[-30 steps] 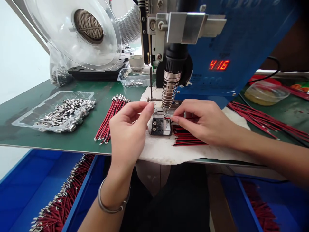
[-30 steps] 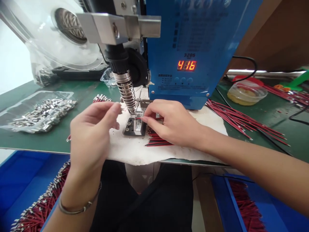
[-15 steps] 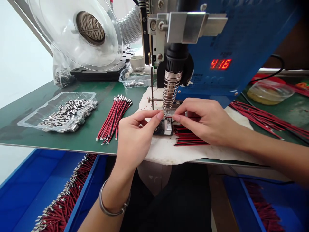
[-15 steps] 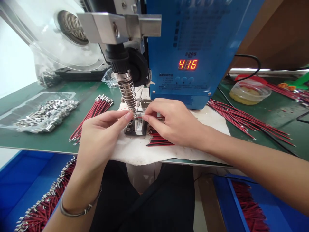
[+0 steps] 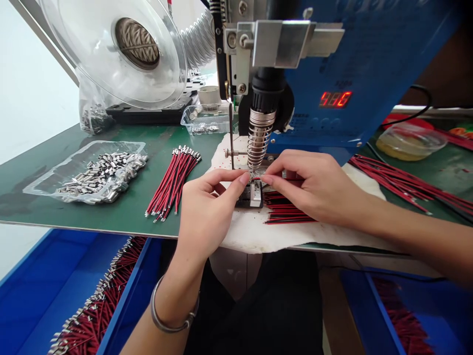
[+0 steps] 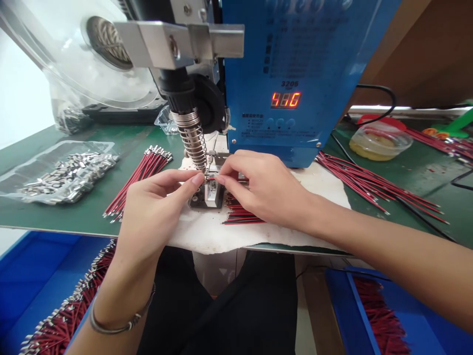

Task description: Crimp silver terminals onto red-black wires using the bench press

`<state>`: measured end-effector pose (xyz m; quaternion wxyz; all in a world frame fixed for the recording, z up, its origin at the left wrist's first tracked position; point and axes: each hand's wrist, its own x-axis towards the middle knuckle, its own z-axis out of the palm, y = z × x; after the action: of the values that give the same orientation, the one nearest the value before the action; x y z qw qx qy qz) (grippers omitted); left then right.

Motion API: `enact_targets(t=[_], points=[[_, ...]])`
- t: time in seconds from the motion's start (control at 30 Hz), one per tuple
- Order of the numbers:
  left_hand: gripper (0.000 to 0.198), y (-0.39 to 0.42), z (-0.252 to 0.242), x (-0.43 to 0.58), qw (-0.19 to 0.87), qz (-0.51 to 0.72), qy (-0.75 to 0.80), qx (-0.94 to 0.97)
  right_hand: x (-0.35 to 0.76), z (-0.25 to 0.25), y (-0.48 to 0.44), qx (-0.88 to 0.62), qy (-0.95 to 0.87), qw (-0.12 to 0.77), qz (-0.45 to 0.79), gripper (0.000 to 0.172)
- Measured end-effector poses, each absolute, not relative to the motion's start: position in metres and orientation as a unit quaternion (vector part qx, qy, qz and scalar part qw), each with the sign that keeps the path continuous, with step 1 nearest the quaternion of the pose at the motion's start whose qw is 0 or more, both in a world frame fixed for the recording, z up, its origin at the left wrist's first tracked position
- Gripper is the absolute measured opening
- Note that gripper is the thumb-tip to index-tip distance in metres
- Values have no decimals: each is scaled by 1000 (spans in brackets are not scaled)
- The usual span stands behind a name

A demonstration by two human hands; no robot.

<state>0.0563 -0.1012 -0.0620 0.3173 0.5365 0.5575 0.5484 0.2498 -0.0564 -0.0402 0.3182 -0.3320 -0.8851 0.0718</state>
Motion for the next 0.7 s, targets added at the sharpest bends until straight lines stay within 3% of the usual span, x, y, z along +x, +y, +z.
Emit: enact_targets(t=[0.7], points=[[19, -102, -62, 57, 315, 547, 565, 531, 248, -41, -58, -345, -879, 320, 75, 17]])
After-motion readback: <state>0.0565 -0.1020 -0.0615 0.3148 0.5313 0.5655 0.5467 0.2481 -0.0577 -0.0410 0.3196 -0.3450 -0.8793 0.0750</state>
